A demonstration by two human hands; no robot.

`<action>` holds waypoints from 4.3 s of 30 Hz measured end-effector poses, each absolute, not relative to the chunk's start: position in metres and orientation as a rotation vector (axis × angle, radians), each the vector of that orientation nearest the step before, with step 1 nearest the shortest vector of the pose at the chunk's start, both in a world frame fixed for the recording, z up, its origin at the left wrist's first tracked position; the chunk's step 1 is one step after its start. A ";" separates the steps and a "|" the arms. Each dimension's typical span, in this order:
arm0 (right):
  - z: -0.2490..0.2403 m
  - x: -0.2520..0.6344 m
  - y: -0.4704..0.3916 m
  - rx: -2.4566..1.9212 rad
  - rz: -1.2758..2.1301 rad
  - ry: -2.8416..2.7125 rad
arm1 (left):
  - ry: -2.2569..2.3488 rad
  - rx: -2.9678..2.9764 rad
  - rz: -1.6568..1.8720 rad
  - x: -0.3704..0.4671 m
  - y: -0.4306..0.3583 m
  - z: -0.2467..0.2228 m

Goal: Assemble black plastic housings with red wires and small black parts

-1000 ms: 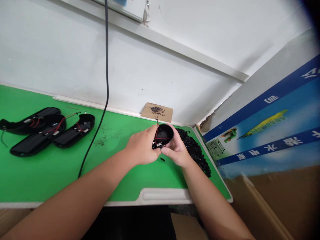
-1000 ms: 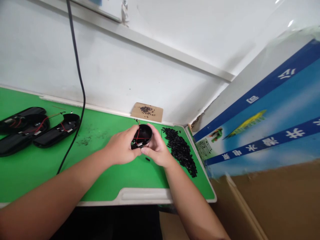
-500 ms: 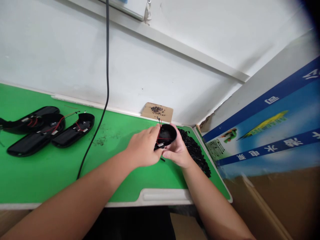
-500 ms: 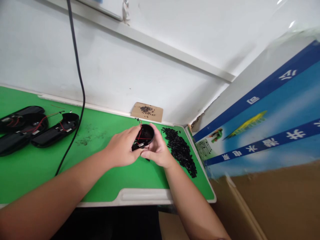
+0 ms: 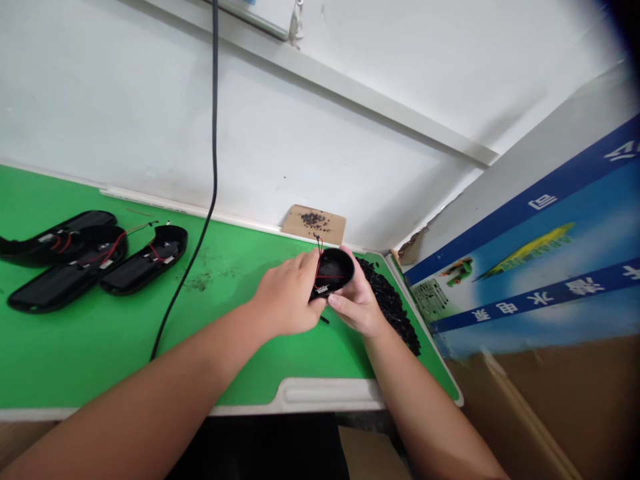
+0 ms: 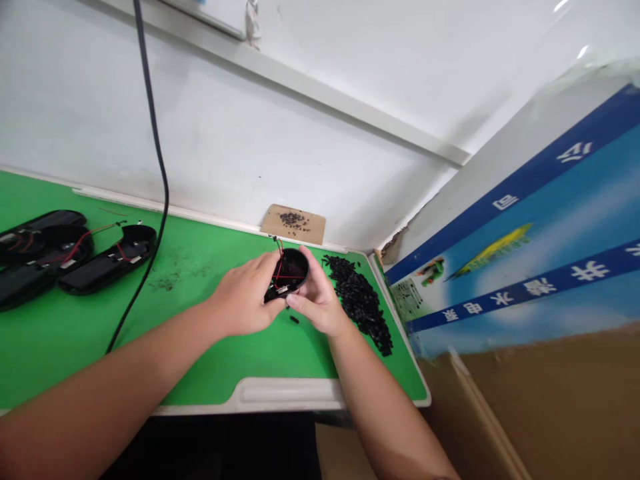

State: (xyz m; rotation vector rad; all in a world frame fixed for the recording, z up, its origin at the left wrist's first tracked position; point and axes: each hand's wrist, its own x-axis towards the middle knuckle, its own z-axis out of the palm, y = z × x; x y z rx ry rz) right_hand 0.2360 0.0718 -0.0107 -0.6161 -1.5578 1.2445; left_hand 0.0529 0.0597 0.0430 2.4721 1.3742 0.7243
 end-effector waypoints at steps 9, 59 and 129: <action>-0.010 0.237 0.072 -0.651 1.272 -1.570 | 1.358 2.416 0.761 0.051 0.059 0.044; -0.005 0.220 0.052 -0.625 1.172 -1.422 | 1.083 2.033 0.998 0.052 0.057 0.038; -0.001 0.237 0.066 -0.606 0.765 -1.711 | 1.404 2.474 0.867 0.052 0.055 0.045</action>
